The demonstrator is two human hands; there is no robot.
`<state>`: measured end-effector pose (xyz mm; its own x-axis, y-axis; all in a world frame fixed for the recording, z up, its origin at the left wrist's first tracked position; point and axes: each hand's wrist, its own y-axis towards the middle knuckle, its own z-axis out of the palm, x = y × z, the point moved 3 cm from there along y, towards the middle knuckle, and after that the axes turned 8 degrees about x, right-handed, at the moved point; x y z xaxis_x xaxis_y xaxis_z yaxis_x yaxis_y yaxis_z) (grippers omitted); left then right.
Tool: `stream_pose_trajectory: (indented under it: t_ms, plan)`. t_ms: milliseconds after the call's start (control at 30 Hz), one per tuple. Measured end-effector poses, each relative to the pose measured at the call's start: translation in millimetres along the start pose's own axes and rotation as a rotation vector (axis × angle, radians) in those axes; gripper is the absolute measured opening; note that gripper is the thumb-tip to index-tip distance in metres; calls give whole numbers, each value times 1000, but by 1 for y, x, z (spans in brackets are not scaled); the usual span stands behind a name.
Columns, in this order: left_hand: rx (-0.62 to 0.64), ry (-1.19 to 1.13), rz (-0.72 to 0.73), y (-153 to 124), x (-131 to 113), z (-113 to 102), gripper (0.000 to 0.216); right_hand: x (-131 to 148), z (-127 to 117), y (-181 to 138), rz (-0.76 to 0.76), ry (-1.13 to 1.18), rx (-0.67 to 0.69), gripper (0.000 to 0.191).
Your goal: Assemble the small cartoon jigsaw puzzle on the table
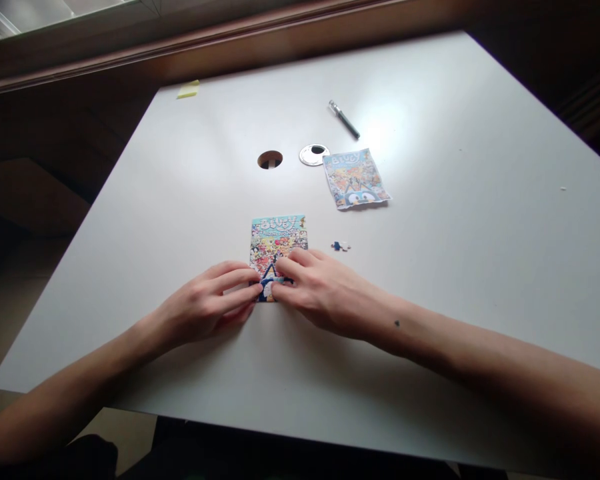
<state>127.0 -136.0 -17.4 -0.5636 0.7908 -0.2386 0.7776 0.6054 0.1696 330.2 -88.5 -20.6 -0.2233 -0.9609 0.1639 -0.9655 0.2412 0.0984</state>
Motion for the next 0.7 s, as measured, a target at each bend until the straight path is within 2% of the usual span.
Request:
stream_pose_trajectory:
  t_ms: [167, 367, 567, 700]
  plan:
    - [65, 28, -13, 2, -4, -1, 32, 8, 1, -1, 29, -91, 41, 25]
    - [72, 5, -51, -1, -6, -3, 37, 13, -7, 0, 20, -132, 52, 30]
    - [66, -96, -112, -1, -6, -4, 33, 29, -8, -1, 43, -317, 72, 32]
    - [13, -46, -119, 1, -5, 0, 26, 37, -4, 1, 57, -339, 92, 30]
